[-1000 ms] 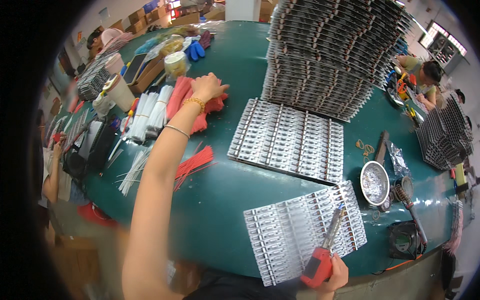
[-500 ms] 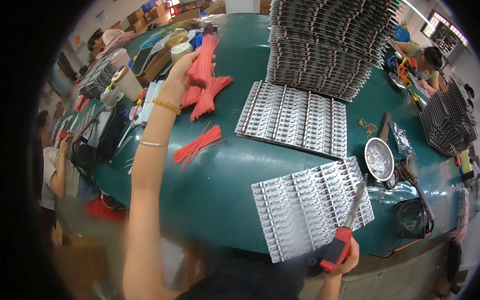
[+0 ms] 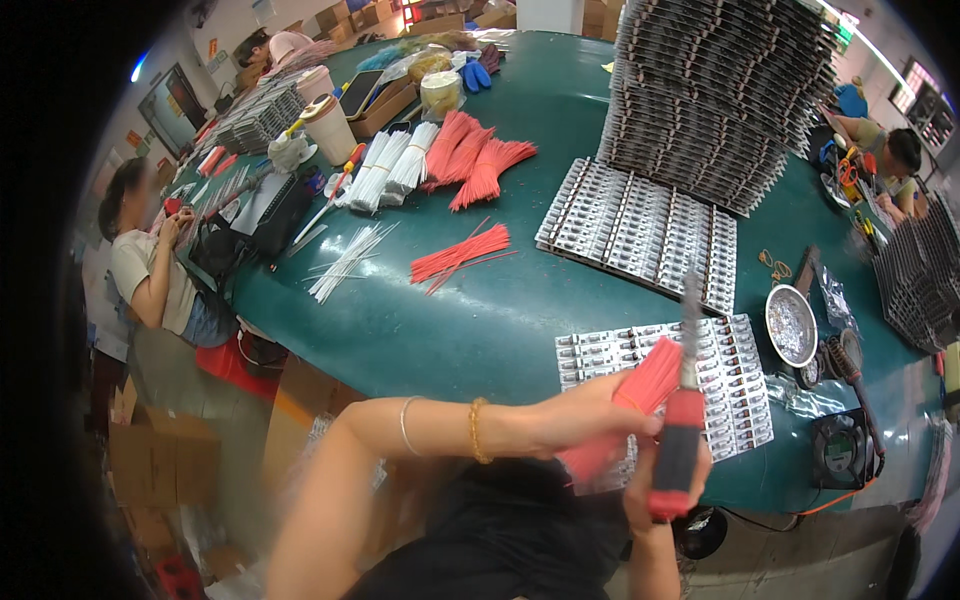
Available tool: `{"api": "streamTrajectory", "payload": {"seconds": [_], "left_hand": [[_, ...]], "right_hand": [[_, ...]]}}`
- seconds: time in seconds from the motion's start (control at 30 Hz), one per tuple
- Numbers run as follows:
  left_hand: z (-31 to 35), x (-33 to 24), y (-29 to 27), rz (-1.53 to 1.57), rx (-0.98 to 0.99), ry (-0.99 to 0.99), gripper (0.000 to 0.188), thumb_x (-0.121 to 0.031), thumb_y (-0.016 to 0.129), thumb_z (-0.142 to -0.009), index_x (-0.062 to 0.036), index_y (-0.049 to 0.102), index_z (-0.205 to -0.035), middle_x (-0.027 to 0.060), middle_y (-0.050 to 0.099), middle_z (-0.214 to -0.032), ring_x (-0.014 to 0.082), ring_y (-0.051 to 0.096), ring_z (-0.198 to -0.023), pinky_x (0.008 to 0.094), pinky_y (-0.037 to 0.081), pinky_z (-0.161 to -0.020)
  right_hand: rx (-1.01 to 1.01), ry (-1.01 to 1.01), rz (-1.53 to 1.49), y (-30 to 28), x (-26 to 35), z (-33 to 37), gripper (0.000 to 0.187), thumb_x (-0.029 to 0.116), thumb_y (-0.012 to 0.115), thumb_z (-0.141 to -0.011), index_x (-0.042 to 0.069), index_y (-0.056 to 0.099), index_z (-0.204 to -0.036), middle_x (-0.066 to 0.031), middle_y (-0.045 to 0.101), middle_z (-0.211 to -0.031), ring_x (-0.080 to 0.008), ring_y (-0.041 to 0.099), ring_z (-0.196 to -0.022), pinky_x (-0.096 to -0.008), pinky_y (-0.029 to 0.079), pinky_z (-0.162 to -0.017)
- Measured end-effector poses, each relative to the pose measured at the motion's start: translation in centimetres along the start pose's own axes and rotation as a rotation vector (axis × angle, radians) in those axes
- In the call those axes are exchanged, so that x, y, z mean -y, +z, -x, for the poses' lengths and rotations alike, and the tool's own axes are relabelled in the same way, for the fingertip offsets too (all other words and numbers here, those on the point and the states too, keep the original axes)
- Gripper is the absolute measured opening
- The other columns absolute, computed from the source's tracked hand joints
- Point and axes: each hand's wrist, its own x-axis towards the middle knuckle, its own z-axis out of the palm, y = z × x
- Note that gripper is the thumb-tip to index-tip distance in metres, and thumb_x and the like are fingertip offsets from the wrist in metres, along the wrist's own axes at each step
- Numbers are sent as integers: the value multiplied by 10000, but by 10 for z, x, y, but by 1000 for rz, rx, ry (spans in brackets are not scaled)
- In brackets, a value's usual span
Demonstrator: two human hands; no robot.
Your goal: The person attaches wires to a circuit board panel using a soldering tool, sets the finished panel onto a stack, and places a new panel and wire bundles onto the workbench.
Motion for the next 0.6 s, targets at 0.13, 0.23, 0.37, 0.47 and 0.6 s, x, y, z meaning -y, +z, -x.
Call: {"api": "streamTrajectory", "payload": {"seconds": [0.13, 0.23, 0.37, 0.47, 0.6], "left_hand": [[-4, 4, -2, 43, 102, 54, 530, -4, 559, -744, -28, 380, -1242, 77, 537, -1048, 131, 543, -922, 272, 477, -765], [-4, 7, -4, -26, 94, 54, 529, 21, 540, -734, -29, 371, -1233, 80, 523, -1065, 141, 537, -956, 283, 471, -798], [-8, 10, -4, -132, 77, 83, 435, 9, 545, -749, -30, 423, -1165, 67, 536, -1051, 128, 538, -936, 270, 467, -792], [-6, 7, -3, -127, 136, 79, 459, -35, 597, -761, -28, 434, -1190, 51, 547, -1027, 112, 543, -908, 256, 466, -767], [20, -2, -12, -468, 134, -41, 593, -87, 654, -722, 7, 405, -1252, 87, 556, -1010, 149, 554, -893, 290, 466, -784]], "right_hand": [[-4, 69, -194, 10, -1, 5, 300, -19, 604, -768, -60, 550, -1060, -142, 609, -1012, -222, 623, -880, -326, 494, -762], [-25, -88, -73, 16, 11, -2, 206, -68, 552, -845, -62, 571, -1051, -85, 631, -965, -137, 598, -807, -265, 480, -723], [-87, -61, -76, 16, 14, -4, 214, -45, 579, -822, -55, 557, -1035, -107, 625, -926, -176, 604, -766, -276, 476, -717], [-58, -282, 124, 9, 7, -13, 419, 76, 668, -737, -83, 498, -1085, -152, 603, -914, -232, 605, -755, -321, 493, -684], [-173, -187, 276, -1, -22, -27, 332, -17, 654, -758, -51, 502, -1051, -130, 599, -875, -211, 596, -730, -306, 484, -671]]}}
